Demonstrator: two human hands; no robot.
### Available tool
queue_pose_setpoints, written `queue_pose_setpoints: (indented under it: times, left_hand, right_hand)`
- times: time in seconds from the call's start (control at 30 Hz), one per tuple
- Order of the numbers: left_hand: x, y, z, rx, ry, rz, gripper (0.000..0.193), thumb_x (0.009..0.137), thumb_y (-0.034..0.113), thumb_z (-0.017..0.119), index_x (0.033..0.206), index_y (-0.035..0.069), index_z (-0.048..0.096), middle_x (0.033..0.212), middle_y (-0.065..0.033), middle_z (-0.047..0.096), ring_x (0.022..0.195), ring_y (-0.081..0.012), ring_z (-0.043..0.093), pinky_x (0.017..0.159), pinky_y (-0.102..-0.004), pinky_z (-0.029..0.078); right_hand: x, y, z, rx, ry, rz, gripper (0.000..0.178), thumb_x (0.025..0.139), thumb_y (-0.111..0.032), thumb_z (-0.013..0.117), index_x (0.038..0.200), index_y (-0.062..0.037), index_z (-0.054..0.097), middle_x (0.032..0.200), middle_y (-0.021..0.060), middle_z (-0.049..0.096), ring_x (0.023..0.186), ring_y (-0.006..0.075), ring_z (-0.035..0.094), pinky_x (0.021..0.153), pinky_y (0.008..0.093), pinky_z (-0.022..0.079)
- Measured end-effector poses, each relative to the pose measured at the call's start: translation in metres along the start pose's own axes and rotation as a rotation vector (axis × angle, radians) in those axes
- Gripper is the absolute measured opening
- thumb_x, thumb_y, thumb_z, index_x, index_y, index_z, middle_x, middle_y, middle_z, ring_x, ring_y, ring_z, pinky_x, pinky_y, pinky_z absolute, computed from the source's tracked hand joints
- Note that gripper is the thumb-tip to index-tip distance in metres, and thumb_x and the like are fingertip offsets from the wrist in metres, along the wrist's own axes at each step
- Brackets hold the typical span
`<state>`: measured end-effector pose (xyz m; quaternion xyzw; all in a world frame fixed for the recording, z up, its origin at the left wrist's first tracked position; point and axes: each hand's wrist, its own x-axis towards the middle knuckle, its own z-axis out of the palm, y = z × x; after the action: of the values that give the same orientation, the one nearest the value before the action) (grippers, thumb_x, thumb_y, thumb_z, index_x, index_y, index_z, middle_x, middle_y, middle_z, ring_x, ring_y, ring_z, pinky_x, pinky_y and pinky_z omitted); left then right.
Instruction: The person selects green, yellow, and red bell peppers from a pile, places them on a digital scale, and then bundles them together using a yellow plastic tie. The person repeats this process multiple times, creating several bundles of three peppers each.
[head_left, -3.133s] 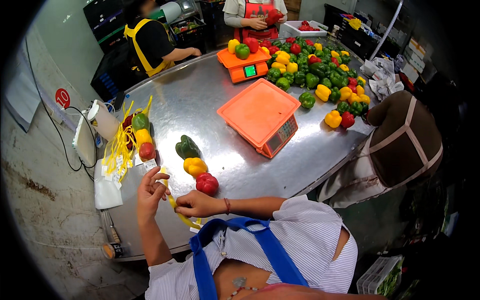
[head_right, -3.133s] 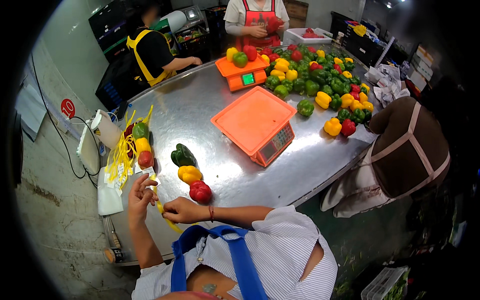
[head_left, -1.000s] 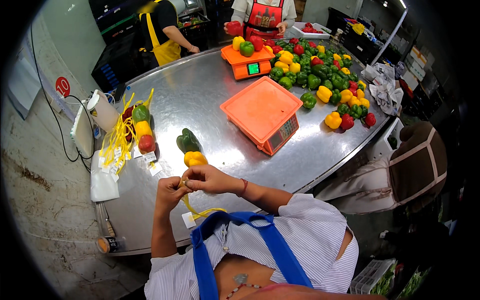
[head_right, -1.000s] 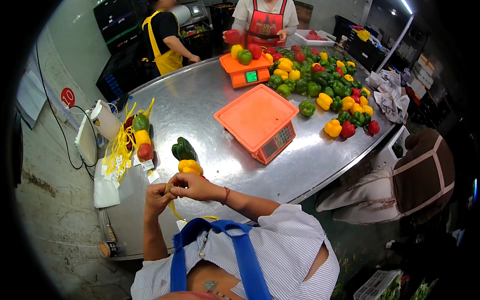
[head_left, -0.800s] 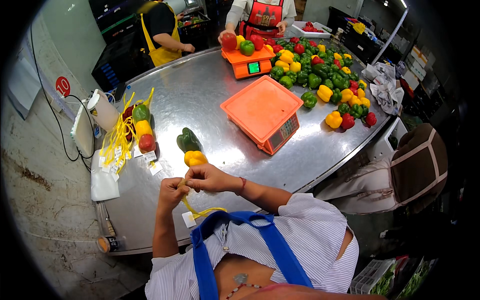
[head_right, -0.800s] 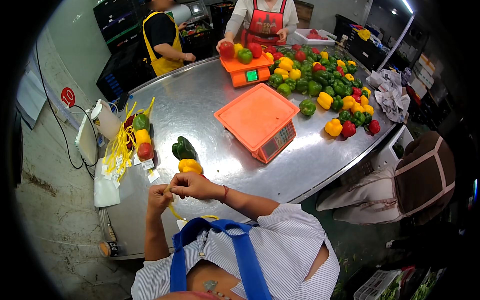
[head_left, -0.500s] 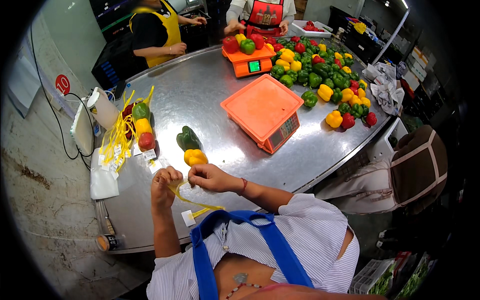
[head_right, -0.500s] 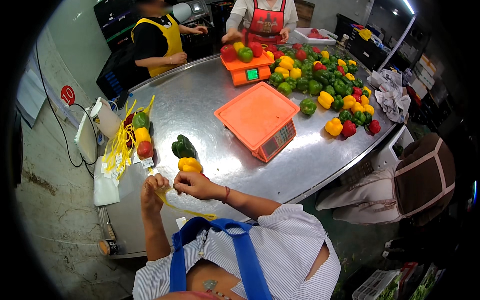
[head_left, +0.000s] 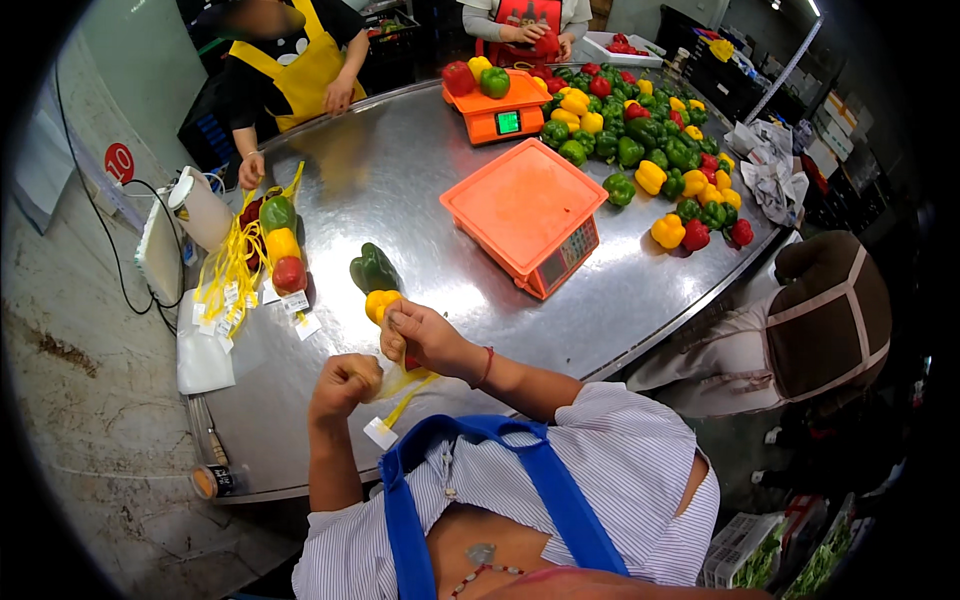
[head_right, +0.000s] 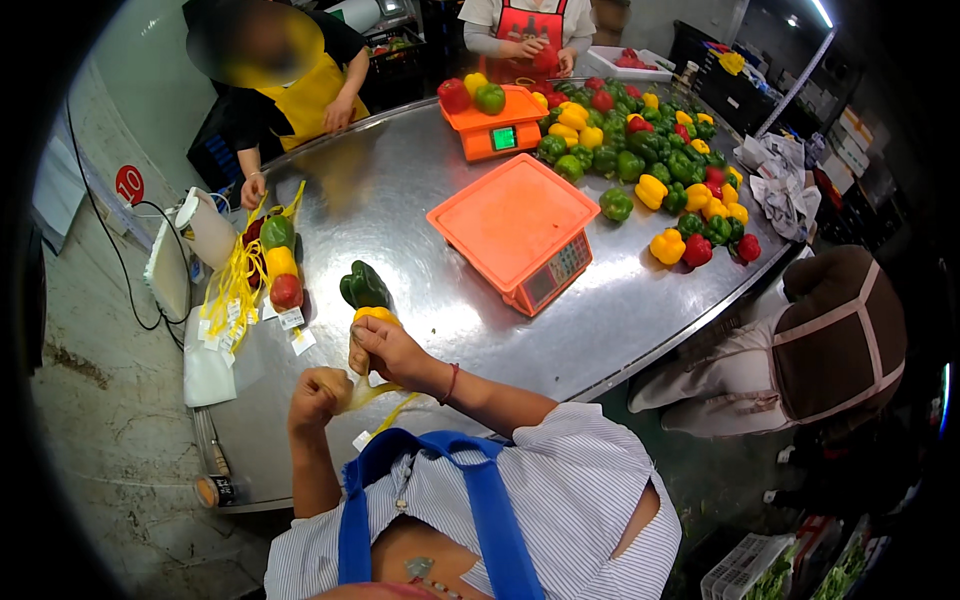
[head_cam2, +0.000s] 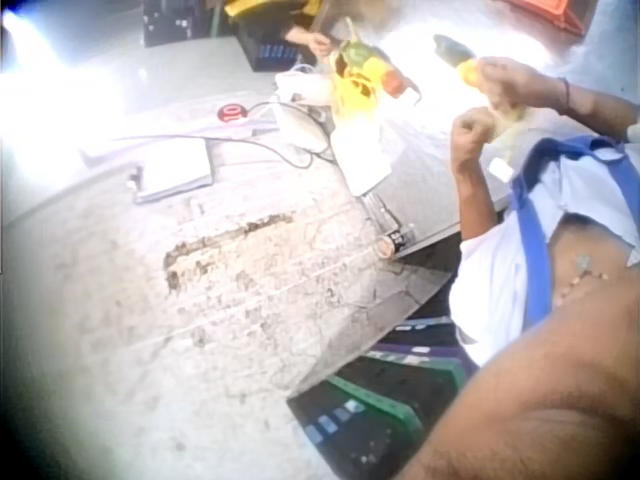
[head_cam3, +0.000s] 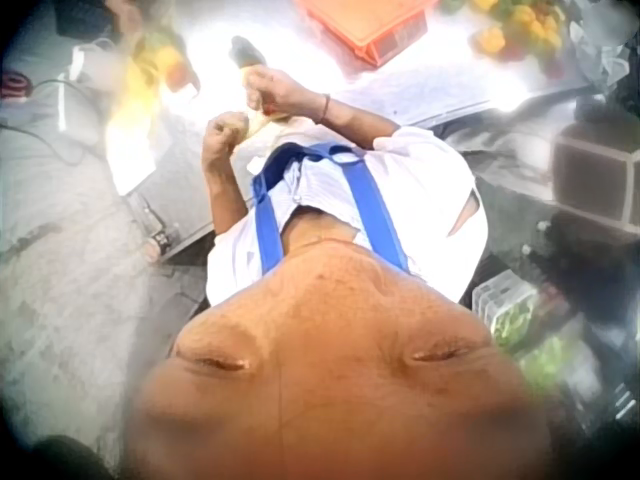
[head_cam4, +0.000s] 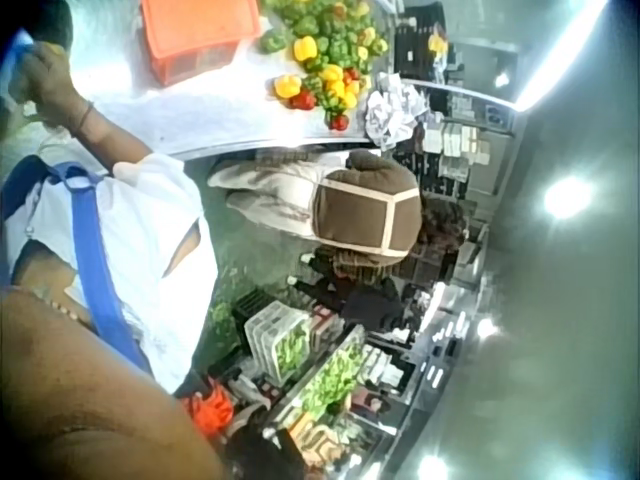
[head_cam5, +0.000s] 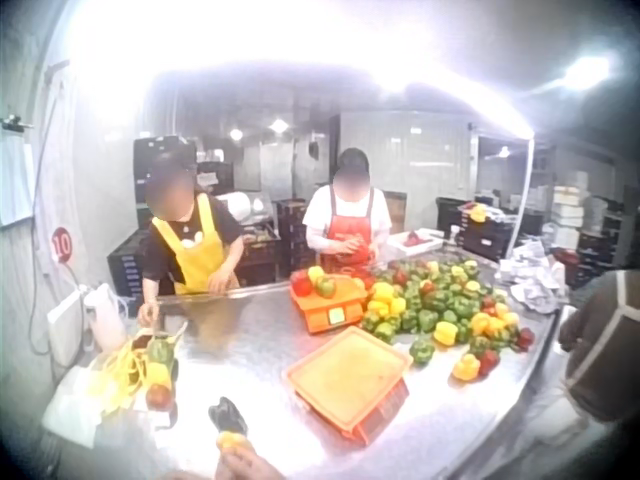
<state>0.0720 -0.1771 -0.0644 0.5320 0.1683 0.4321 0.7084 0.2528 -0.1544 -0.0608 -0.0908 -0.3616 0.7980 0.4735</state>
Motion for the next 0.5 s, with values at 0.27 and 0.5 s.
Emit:
queue_pose_setpoints:
  times: [0.27,0.5]
  left_hand:
    - [0.019,0.023,-0.01,-0.104,0.416,0.301,0.024,0.091,0.029,0.042,0.08,0.008,0.046,0.055,0.0011,0.041,0.048,-0.0084,0.037,0.047,-0.0221,0.033]
    - [-0.002,0.018,0.012,-0.289,-0.013,-0.128,0.046,0.081,0.045,0.054,0.087,0.001,0.046,0.046,0.0073,0.032,0.037,-0.0023,0.026,0.037,-0.0189,0.022]
  right_hand:
    - [-0.003,-0.005,0.008,-0.679,-0.31,0.106,0.02,0.088,-0.023,0.049,0.084,-0.0051,0.056,0.063,-0.0032,0.044,0.055,0.0038,0.039,0.051,0.0188,0.033]
    - [0.02,-0.023,-0.002,-0.403,-0.009,-0.144,0.03,0.091,-0.031,0.043,0.083,-0.003,0.052,0.073,0.0027,0.053,0.062,0.0087,0.05,0.059,0.0225,0.043]
